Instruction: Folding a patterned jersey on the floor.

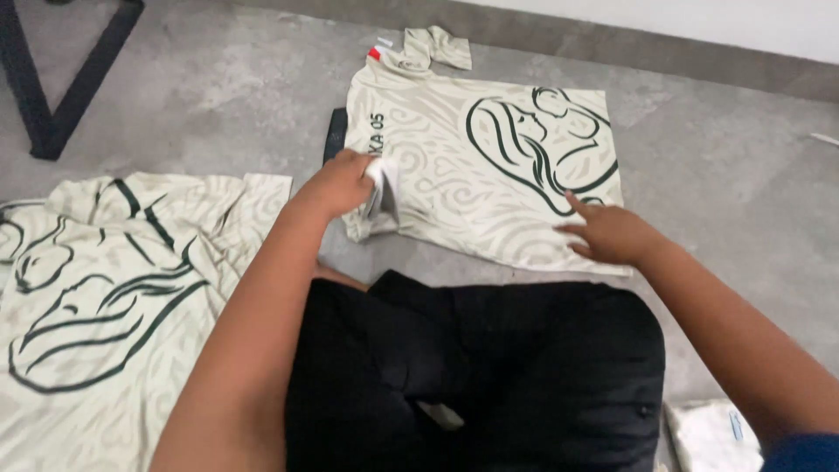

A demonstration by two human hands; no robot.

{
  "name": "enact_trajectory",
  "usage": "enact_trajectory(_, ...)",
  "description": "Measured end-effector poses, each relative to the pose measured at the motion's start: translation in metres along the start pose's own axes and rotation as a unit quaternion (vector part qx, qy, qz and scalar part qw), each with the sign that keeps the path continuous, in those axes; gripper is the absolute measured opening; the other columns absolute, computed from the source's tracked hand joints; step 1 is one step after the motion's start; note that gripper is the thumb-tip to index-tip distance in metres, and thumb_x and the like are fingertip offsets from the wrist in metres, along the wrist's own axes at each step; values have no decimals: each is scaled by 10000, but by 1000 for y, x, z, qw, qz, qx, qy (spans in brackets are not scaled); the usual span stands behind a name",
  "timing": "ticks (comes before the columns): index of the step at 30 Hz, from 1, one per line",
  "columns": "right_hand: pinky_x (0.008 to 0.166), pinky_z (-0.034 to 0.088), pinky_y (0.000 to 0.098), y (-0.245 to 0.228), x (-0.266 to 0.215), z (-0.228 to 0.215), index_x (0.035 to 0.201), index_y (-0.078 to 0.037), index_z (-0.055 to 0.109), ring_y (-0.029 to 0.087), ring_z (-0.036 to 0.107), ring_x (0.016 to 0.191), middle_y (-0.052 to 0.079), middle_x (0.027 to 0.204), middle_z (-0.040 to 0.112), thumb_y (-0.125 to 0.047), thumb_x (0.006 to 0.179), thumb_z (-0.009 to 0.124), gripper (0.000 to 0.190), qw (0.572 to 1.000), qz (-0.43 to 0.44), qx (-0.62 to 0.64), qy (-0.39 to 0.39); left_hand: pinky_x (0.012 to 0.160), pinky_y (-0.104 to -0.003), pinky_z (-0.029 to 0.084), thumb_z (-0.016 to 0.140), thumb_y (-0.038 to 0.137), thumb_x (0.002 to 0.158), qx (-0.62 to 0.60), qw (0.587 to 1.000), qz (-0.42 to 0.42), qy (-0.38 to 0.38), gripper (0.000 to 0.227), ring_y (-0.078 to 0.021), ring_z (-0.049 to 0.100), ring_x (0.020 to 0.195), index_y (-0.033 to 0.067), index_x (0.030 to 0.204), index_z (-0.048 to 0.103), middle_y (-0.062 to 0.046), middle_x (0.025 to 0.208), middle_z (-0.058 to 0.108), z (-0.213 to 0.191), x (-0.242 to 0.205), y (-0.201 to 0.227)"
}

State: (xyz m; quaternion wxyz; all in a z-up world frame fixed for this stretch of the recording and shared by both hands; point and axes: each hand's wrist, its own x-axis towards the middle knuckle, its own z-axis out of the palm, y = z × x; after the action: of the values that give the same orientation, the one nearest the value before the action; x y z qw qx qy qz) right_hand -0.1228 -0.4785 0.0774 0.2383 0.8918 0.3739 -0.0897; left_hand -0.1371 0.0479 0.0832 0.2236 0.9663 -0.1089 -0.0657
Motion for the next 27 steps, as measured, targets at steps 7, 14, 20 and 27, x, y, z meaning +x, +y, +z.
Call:
enact_trajectory(7,1091,529,476,-77,63,-144,1548,-298,552,317,646,1329,88,1467,659,-634,928,693,719,922,122,363,49,1238,-512,365,339,482,1021,-117,988,-93,-41,666,-405,479,1477,163,1582,507,-222,1556,547,-16,9,82)
enact_trajectory(14,857,535,379,-164,99,-113,937,-30,715,196,639,848,37,790,624,-224,959,777,205,703,82,676,205,1233,-499,390,345,424,1001,-242,967,-74,-38,665,-362,489,1479,184,1606,481,-176,1565,562,-31,-44,110)
enact_trajectory(20,1059,494,474,-144,72,-181,984,-13,709,269,596,1150,105,1153,597,-266,1098,615,294,636,-16,714,293,1251,-572,349,510,705,949,-105,985,-90,-103,1037,-456,353,1549,-43,1642,317,-289,1632,438,-44,-27,95)
enact_trajectory(27,905,492,433,-125,29,-169,758,-8,688,319,591,995,179,1031,544,-211,985,628,310,608,-192,695,334,1195,-603,368,861,539,800,64,973,-136,-177,1256,-447,328,1529,-7,1680,149,-278,1608,438,97,67,-11)
